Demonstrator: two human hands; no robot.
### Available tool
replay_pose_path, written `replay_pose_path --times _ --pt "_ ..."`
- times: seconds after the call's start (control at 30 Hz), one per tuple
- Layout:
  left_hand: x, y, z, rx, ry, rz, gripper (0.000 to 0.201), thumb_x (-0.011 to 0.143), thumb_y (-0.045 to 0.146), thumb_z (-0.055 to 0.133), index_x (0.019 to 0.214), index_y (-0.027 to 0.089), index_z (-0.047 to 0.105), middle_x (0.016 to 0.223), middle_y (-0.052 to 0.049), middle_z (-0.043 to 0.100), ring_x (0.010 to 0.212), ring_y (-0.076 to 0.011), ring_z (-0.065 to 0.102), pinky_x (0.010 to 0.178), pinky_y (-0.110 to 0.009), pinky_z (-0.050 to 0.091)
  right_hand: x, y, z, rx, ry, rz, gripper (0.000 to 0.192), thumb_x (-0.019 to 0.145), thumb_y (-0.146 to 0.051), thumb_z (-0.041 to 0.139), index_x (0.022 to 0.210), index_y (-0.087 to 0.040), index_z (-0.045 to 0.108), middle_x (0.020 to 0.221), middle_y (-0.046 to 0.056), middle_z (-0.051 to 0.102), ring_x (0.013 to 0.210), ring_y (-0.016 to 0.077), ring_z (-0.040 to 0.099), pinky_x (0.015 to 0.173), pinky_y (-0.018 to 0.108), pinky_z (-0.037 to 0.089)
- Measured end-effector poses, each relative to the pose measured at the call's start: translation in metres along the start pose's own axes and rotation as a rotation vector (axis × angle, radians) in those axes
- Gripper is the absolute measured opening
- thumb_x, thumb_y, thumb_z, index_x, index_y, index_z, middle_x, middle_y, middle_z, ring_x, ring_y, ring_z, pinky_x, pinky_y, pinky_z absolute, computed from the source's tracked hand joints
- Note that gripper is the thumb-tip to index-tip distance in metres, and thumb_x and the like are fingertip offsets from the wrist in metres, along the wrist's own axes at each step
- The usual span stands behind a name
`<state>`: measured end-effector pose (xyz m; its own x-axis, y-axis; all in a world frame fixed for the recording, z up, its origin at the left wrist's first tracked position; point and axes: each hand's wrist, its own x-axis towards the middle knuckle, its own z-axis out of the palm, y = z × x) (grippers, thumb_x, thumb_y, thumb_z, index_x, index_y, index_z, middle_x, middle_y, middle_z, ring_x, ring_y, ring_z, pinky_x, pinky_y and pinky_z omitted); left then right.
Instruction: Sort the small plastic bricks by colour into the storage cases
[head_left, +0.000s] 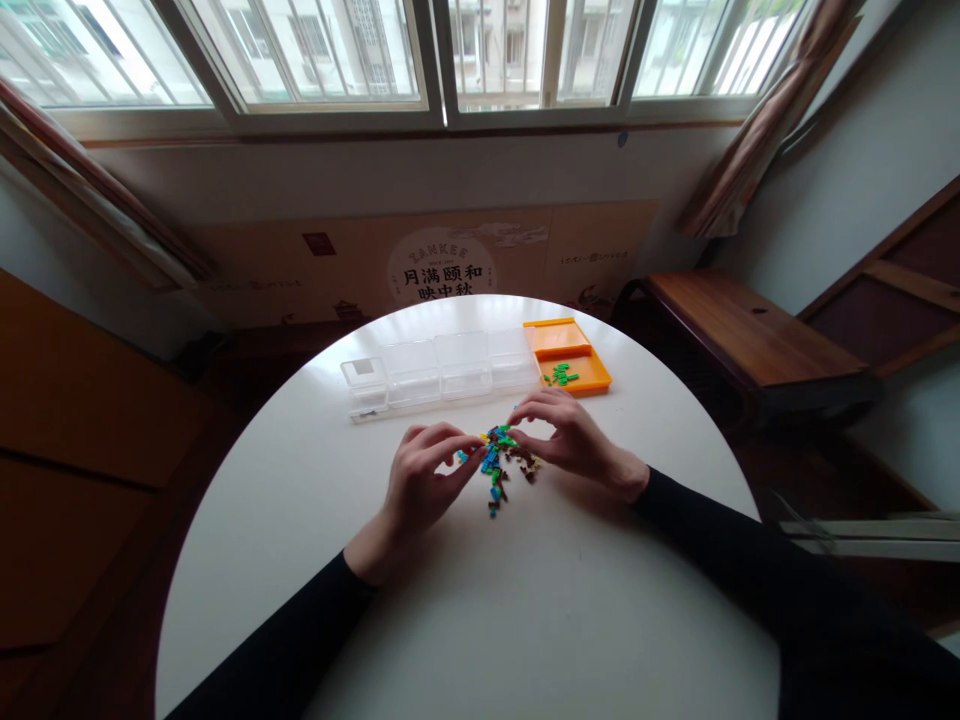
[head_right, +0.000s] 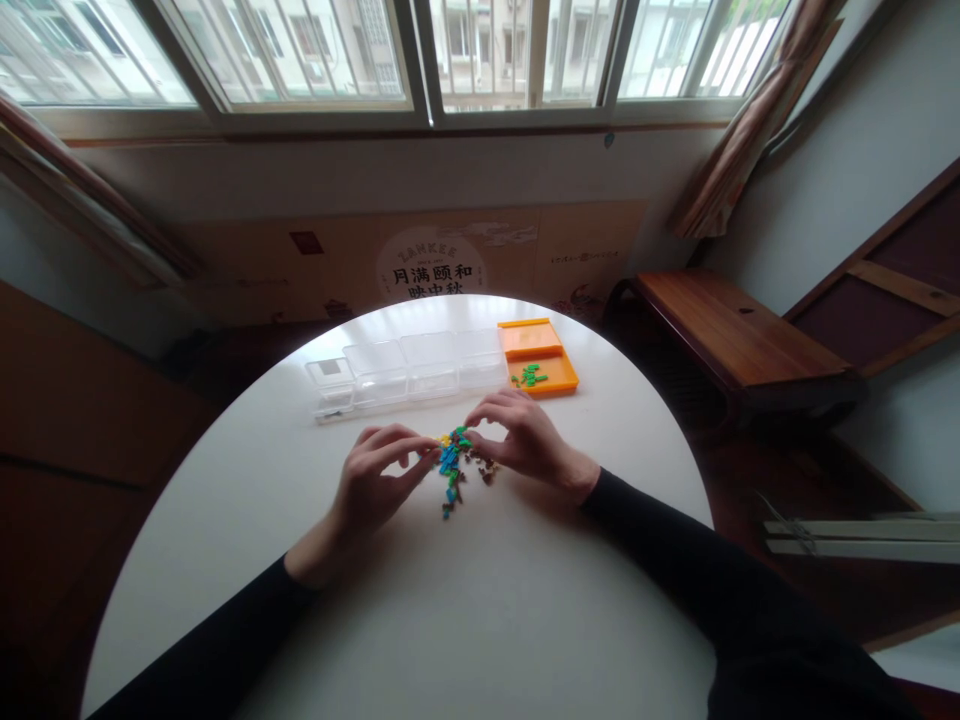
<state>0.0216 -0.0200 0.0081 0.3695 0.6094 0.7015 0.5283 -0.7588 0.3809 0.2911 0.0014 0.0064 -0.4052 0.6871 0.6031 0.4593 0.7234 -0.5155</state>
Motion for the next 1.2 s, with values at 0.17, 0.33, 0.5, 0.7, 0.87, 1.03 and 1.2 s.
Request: replay_pose_path --times 0.17,0.33,0.5,0.7,0.87,1.03,1.2 --pt "0.0 0.001 0.001 -0.014 0.014 -0.036 0.003 0.102 0.025 0.08 0.104 0.026 0.082 0.09 0.002 0.078 0.063 -0.0105 0.062 0.082 -0.035 0.049 0.0 0.042 -0.03 -0.233 0.209 0.206 0.011 0.103 -0.034 0.074 0.098 -0.025 0.078 0.1 0.006 0.081 0.096 0.0285 0.073 0.095 0.048 0.056" --pt "0.001 0.002 0.0 -0.032 0.005 -0.054 0.005 0.1 0.023 0.081 0.103 0.027 0.081 0.09 0.003 0.078 0.063 -0.0109 0.062 0.083 -0.035 0.049 -0.007 0.076 -0.046 -0.323 0.282 0.342 0.013 0.098 -0.036 0.075 0.098 -0.024 0.08 0.099 0.008 0.081 0.09 0.0297 0.07 0.09 0.049 0.057" --pt "0.0 0.0 0.001 -0.052 -0.016 -0.077 0.001 0.102 0.027 0.08 0.102 0.026 0.081 0.09 0.003 0.078 0.064 -0.0114 0.063 0.084 -0.035 0.048 -0.008 0.076 -0.041 -0.304 0.28 0.348 0.012 0.097 -0.031 0.071 0.101 -0.024 0.08 0.1 0.008 0.081 0.09 0.0294 0.071 0.089 0.049 0.058" --pt "0.0 0.0 0.002 -0.067 -0.077 -0.147 0.01 0.105 0.033 0.077 0.101 0.025 0.082 0.09 0.001 0.078 0.065 -0.0119 0.064 0.085 -0.037 0.047 -0.003 0.042 -0.023 -0.163 0.212 0.17 0.006 0.101 -0.026 0.071 0.099 -0.025 0.077 0.102 0.006 0.08 0.101 0.0285 0.072 0.097 0.047 0.057" --pt "0.001 0.003 0.001 -0.147 -0.133 -0.203 0.018 0.108 0.037 0.073 0.1 0.024 0.082 0.089 -0.001 0.078 0.066 -0.0129 0.065 0.083 -0.036 0.049 -0.002 0.005 -0.002 -0.036 0.011 -0.073 0.003 0.103 -0.03 0.076 0.104 -0.027 0.077 0.102 0.004 0.08 0.098 0.0247 0.07 0.096 0.043 0.054" --pt "0.0 0.004 0.004 -0.209 -0.151 -0.186 0.02 0.108 0.039 0.072 0.099 0.024 0.083 0.085 -0.002 0.076 0.069 -0.0148 0.065 0.078 -0.034 0.053 -0.002 -0.009 0.011 -0.006 -0.072 -0.182 0.011 0.103 -0.032 0.078 0.113 -0.029 0.075 0.105 0.003 0.081 0.097 0.0232 0.071 0.093 0.041 0.054" --pt "0.0 0.003 0.005 -0.238 -0.175 -0.164 0.021 0.108 0.038 0.071 0.1 0.024 0.084 0.086 -0.004 0.077 0.073 -0.017 0.069 0.079 -0.036 0.055 -0.002 -0.009 0.015 -0.027 -0.056 -0.194 0.004 0.105 -0.031 0.076 0.108 -0.029 0.075 0.101 0.002 0.081 0.094 0.0222 0.071 0.091 0.04 0.053"
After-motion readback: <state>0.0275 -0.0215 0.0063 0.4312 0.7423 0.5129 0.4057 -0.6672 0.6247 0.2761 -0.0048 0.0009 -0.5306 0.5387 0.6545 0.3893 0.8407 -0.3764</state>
